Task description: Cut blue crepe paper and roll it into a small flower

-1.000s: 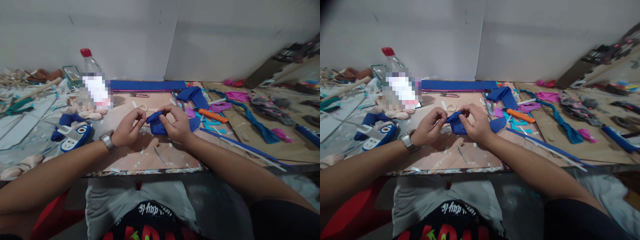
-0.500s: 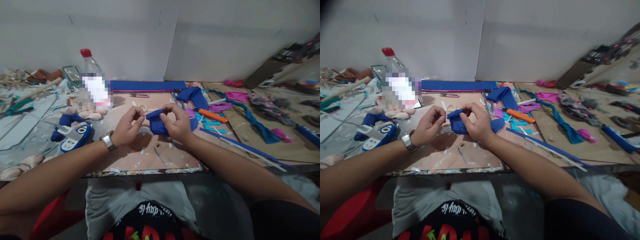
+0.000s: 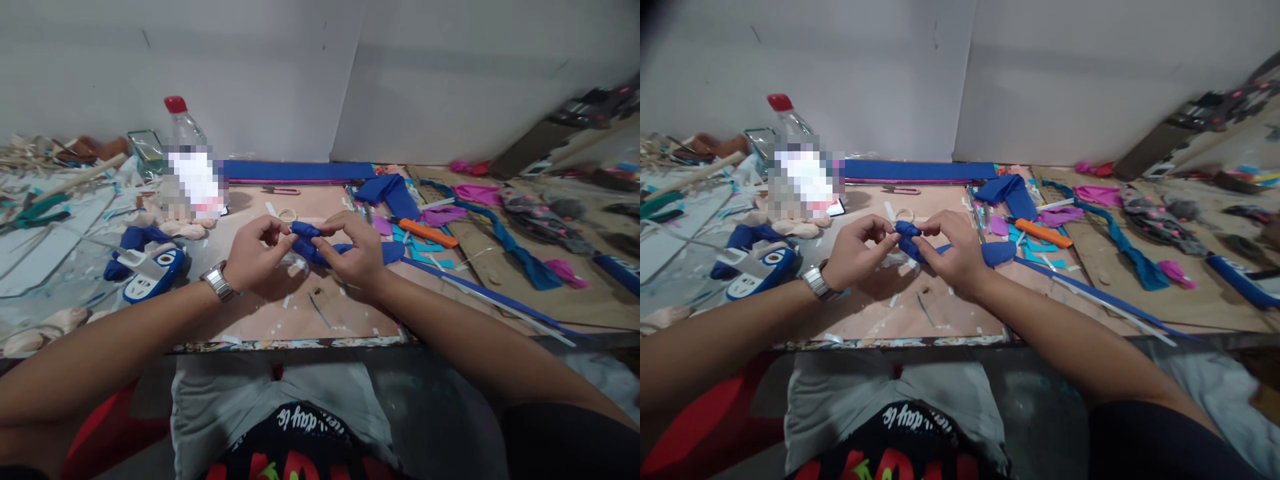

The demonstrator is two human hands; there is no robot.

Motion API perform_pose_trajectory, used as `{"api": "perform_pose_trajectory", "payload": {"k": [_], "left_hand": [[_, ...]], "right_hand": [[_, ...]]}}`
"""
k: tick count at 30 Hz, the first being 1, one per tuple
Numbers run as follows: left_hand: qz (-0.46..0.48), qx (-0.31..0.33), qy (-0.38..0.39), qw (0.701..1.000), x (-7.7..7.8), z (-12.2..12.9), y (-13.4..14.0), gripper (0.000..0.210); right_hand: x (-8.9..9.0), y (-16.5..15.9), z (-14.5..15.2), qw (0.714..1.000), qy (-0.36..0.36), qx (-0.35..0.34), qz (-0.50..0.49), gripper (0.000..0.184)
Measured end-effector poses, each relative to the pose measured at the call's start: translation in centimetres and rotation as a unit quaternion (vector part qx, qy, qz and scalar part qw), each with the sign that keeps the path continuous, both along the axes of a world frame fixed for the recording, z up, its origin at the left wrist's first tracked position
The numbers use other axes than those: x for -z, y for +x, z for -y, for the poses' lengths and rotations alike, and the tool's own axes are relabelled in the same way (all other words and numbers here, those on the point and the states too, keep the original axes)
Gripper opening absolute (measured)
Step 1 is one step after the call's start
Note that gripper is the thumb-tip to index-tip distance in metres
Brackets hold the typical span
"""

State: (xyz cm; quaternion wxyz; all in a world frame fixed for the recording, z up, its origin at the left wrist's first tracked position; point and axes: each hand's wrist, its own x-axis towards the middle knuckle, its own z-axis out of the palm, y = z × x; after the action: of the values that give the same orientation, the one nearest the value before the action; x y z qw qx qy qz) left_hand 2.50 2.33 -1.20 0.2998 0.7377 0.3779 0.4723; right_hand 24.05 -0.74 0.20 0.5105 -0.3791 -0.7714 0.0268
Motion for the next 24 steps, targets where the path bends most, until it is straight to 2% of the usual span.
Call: {"api": "perform_pose_trajectory", "payload": {"k": [6,12,16,20,24], "left_hand": [[0.003,0.007,0.007,1.0,0.06,-0.12,-0.09,0.019],[0.075,0.057,-0.077,0.993,0.26,-0.25,-0.06,0.022],[0.107,0.086,-0.102,0.985,0.3,-0.34,0.0,0.024],[0.123,0.09,-0.122,0.981,0.29,-0.47,0.05,0.025],[0.127,0.083,-0.125,0.98,0.13,-0.55,0.05,0.026]], "right_hand": [[-0.05,0.02,0.06,1.0,0.001,-0.008,0.003,0.01],[-0.11,0.22,-0.07,0.998,-0.041,0.008,-0.036,0.011],[0.15,0.29,-0.45,0.995,-0.065,0.007,-0.08,0.01],[0.34,0.29,-0.66,0.992,-0.075,0.006,-0.099,0.009],[0.27,0.27,-0.49,0.994,-0.072,-0.002,-0.077,0.01]]}}
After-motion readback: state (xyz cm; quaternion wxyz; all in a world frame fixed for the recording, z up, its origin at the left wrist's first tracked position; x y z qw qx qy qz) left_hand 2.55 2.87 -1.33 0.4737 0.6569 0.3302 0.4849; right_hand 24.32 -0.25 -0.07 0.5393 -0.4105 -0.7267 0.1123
